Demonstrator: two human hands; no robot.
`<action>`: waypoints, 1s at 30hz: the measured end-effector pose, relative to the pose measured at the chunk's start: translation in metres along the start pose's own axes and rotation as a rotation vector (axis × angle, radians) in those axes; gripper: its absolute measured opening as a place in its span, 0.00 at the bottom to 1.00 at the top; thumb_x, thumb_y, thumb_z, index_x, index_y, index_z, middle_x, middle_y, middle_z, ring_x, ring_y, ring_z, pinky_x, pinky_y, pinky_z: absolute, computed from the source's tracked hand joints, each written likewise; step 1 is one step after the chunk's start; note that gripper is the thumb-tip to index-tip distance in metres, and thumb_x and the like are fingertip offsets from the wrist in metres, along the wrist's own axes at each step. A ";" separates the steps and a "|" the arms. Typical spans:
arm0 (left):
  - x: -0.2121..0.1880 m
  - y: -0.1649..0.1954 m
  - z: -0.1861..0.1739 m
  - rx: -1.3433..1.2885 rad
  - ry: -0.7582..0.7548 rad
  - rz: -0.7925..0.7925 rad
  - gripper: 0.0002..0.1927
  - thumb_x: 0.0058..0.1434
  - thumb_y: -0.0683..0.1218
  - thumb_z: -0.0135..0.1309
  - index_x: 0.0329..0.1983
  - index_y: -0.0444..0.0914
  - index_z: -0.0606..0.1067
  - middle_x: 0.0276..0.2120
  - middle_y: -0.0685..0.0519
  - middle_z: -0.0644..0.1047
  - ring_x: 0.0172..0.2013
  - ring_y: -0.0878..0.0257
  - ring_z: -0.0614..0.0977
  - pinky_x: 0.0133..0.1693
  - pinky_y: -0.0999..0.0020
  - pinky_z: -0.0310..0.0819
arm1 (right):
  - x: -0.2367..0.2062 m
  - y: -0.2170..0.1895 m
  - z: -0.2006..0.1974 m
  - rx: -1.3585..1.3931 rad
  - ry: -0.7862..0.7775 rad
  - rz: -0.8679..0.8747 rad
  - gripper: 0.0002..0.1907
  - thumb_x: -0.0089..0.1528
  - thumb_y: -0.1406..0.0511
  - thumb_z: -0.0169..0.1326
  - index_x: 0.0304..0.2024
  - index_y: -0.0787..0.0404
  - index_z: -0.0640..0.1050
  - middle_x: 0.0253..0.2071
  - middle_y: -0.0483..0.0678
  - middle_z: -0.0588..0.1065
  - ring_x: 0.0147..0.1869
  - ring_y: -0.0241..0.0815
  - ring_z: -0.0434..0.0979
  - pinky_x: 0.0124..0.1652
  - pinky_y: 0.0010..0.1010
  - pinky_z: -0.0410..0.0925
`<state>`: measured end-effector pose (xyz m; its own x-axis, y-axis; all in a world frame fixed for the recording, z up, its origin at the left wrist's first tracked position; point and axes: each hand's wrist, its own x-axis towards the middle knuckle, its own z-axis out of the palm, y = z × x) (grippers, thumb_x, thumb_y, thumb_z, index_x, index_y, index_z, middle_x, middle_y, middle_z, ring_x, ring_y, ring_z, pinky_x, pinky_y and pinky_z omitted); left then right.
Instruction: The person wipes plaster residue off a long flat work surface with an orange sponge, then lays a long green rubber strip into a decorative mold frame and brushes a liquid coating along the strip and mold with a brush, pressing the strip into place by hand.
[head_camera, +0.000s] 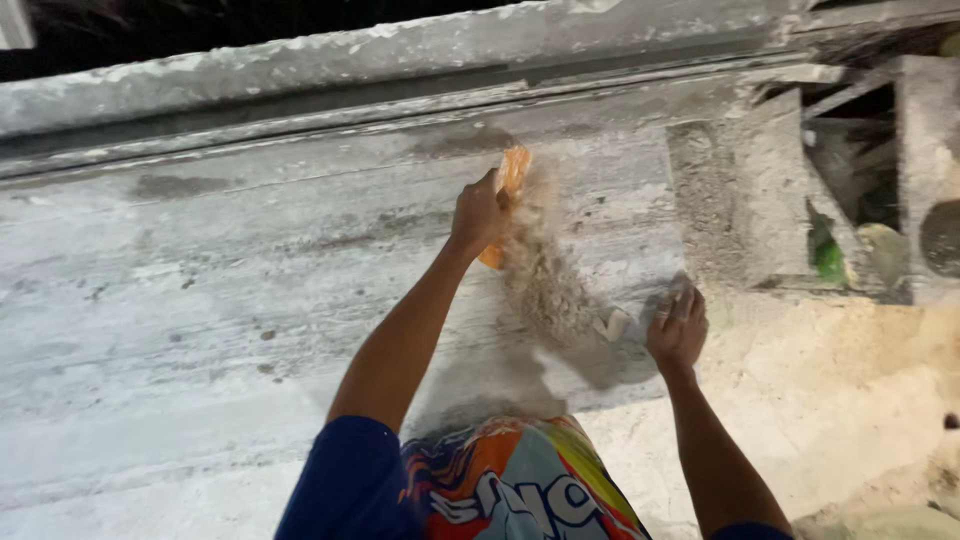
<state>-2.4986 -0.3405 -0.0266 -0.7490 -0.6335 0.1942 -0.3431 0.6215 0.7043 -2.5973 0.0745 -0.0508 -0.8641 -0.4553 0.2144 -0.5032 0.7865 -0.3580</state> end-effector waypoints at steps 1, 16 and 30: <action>0.005 0.011 0.008 0.005 -0.145 -0.146 0.28 0.65 0.51 0.49 0.64 0.30 0.68 0.43 0.30 0.80 0.44 0.37 0.83 0.49 0.47 0.80 | 0.000 -0.002 -0.004 0.013 0.004 0.005 0.30 0.70 0.58 0.43 0.69 0.70 0.67 0.63 0.67 0.68 0.64 0.69 0.70 0.56 0.56 0.67; 0.008 0.041 0.058 -0.225 -0.178 -0.136 0.29 0.67 0.57 0.50 0.62 0.32 0.70 0.36 0.38 0.82 0.34 0.43 0.84 0.35 0.49 0.79 | 0.006 -0.017 -0.019 0.062 -0.033 0.057 0.30 0.72 0.54 0.40 0.69 0.69 0.66 0.60 0.67 0.69 0.58 0.70 0.72 0.52 0.55 0.68; -0.024 -0.015 -0.085 -0.282 -0.353 -0.191 0.36 0.71 0.62 0.48 0.69 0.30 0.66 0.43 0.42 0.83 0.35 0.58 0.83 0.39 0.59 0.82 | 0.010 -0.019 -0.028 0.152 0.008 0.076 0.32 0.74 0.53 0.36 0.70 0.71 0.63 0.58 0.70 0.70 0.57 0.71 0.73 0.52 0.54 0.68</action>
<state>-2.4274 -0.3740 0.0162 -0.8510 -0.4983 -0.1655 -0.3624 0.3293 0.8719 -2.5960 0.0673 -0.0165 -0.9001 -0.3928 0.1887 -0.4319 0.7462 -0.5066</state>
